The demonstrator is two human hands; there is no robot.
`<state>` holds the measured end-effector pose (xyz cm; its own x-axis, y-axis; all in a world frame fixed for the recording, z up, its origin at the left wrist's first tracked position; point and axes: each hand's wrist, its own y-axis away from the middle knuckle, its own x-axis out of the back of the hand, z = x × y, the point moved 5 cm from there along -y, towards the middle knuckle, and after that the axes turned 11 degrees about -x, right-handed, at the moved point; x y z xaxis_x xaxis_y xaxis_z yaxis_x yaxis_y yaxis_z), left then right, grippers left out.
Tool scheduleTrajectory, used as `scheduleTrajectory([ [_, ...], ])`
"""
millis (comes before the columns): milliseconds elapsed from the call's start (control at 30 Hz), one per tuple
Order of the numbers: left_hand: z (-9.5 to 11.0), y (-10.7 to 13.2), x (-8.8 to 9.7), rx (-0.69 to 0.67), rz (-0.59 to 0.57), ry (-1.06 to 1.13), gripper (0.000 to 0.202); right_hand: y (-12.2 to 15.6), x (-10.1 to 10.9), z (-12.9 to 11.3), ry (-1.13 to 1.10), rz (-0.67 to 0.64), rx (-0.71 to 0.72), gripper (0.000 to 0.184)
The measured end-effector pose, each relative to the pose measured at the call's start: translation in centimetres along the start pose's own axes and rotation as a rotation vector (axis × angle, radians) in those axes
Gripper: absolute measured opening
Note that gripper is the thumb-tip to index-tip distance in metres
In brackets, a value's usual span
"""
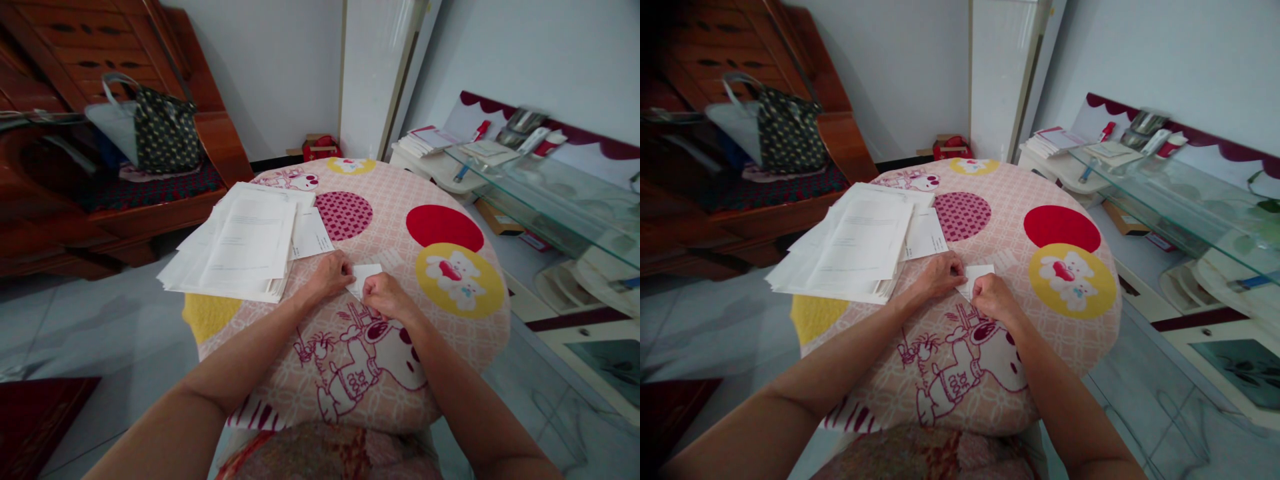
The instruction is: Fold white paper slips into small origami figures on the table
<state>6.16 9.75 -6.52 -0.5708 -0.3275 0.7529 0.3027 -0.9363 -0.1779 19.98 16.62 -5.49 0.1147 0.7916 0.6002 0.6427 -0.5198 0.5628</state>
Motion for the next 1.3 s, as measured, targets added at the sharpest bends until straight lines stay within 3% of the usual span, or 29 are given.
scheduleTrajectory([
  [333,0.1,-0.1,0.0,0.009,-0.023,-0.05,0.008,-0.1,-0.1,0.3,-0.005,0.03,0.018,0.017],
  [500,0.3,-0.1,0.0,-0.003,-0.021,-0.037,0.008,0.0,-0.3,0.3,-0.079,-0.017,0.001,0.016],
  [833,0.3,-0.1,0.0,-0.006,-0.026,-0.061,0.005,-1.3,-0.1,-1.0,-0.022,0.085,0.009,0.01],
  [1000,0.4,-0.1,0.0,0.007,-0.033,-0.069,0.006,-1.1,0.1,-1.3,0.149,0.206,0.223,0.007],
  [1100,0.4,-0.1,0.0,0.005,-0.035,-0.05,0.006,-0.4,-0.1,-1.4,0.265,0.244,0.345,0.016],
  [1300,0.2,0.0,-0.1,-0.028,-0.004,-0.037,0.007,0.9,-0.7,-0.9,0.66,0.231,0.403,0.028],
])
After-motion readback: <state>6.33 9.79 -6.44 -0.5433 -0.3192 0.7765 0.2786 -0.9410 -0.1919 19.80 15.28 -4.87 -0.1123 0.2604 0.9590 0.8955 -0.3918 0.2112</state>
